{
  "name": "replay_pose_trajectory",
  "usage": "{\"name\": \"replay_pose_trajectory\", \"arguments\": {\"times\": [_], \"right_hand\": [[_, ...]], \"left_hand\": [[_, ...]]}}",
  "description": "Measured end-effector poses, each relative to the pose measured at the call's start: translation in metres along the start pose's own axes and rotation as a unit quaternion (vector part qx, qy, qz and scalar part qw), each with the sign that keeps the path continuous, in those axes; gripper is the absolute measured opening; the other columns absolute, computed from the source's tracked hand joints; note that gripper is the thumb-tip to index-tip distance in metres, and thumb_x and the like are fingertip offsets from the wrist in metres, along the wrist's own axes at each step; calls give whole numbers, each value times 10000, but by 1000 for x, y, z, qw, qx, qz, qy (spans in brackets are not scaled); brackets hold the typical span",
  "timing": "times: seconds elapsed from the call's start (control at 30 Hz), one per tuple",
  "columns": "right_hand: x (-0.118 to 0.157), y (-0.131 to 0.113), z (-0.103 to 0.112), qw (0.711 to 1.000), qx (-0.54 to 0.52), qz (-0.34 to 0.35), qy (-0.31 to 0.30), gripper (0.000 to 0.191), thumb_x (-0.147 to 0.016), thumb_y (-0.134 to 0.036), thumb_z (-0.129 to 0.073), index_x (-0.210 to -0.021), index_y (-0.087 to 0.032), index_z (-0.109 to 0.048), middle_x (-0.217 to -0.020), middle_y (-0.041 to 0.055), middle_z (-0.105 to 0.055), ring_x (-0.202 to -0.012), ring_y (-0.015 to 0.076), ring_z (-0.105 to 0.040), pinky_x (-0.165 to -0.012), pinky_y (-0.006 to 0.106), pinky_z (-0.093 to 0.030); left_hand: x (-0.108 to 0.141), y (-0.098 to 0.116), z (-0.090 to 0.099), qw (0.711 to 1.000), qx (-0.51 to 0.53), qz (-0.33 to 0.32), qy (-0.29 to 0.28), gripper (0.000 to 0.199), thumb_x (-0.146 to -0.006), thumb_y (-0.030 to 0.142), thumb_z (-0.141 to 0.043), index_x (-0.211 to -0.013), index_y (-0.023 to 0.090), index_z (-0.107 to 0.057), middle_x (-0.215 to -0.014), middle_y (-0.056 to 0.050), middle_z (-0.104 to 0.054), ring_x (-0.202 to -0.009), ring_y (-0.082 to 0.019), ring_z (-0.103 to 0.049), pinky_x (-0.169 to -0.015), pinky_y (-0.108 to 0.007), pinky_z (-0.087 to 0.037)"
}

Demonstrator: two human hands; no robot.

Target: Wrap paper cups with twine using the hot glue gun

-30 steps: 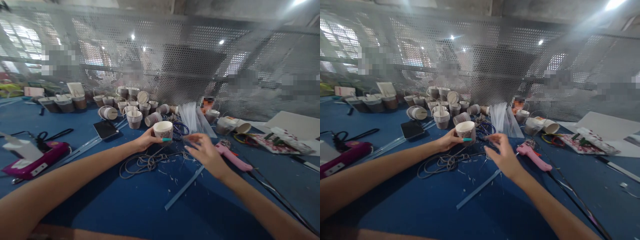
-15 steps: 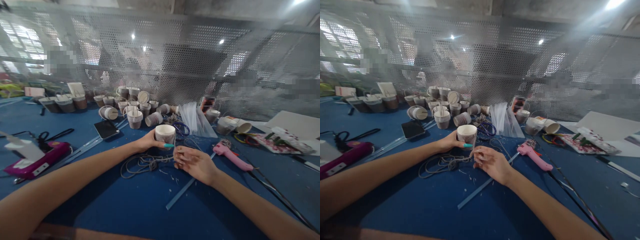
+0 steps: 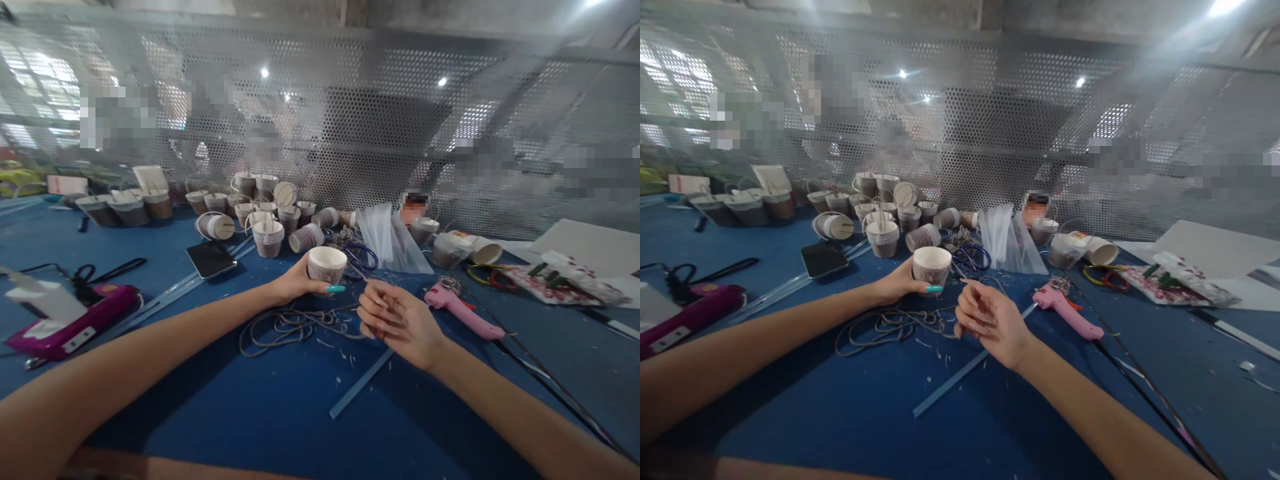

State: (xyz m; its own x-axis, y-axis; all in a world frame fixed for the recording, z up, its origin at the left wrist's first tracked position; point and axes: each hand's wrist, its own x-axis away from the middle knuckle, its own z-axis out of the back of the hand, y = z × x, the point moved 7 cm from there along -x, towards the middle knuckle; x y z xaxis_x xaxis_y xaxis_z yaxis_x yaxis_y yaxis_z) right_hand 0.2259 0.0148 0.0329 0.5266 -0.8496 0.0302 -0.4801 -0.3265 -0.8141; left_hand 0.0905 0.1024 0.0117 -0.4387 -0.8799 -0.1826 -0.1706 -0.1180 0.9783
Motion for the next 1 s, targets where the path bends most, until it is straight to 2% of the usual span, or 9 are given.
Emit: {"name": "replay_pose_trajectory", "arguments": {"times": [0.1,0.23,0.37,0.5,0.7,0.87,1.0], "right_hand": [[3,-3,-2,999,40,18,16,370,-897,-356,-531,-577,-177,-484,-457,-89,-225,-387,56,-183,-414,186,-344],[4,-6,0,994,92,45,40,369,-906,-374,-537,-600,-175,-475,-456,-93,-287,-369,36,-165,-375,168,-273],[4,-1,2,990,124,35,54,348,-912,-382,-531,-632,-183,-473,-471,-88,-337,-367,36,-217,-374,170,-281],[5,5,0,984,168,33,50,321,-894,-388,-558,-658,-186,-478,-476,-93,-355,-365,35,-241,-377,176,-306],[5,12,-2,980,191,30,38,325,-882,-413,-566,-668,-187,-474,-468,-89,-376,-368,38,-282,-369,172,-304],[3,17,0,978,206,17,33,333,-871,-455,-568,-689,-192,-477,-448,-98,-363,-351,35,-237,-332,160,-243],[4,19,-1,973,229,10,35,358,-866,-494,-556,-688,-195,-473,-443,-102,-346,-349,38,-238,-337,166,-254]], "left_hand": [[1,1,5,999,-8,-10,31,743,-520,232,-842,-1160,189,-466,-1151,-81,-583,-1157,-275,-514,-1008,-440,-412],[1,-3,6,999,10,25,31,729,-520,200,-830,-1163,205,-486,-1132,-66,-593,-1139,-272,-523,-976,-420,-441],[0,-4,6,997,44,48,32,731,-466,126,-807,-1142,183,-534,-1059,-55,-630,-1050,-259,-563,-951,-418,-450],[-1,-2,5,998,32,33,34,766,-443,110,-815,-1150,182,-529,-1066,-48,-631,-1030,-245,-564,-931,-403,-450],[-1,0,4,1000,8,2,25,712,-474,171,-845,-1113,177,-531,-1078,-63,-625,-1062,-259,-559,-939,-415,-444],[0,2,2,1000,2,-2,29,711,-491,201,-856,-1119,180,-523,-1067,-62,-632,-1045,-249,-573,-960,-426,-441],[0,2,0,1000,6,-2,15,717,-488,208,-862,-1124,166,-533,-1042,-72,-652,-1021,-259,-593,-960,-454,-444]]}}
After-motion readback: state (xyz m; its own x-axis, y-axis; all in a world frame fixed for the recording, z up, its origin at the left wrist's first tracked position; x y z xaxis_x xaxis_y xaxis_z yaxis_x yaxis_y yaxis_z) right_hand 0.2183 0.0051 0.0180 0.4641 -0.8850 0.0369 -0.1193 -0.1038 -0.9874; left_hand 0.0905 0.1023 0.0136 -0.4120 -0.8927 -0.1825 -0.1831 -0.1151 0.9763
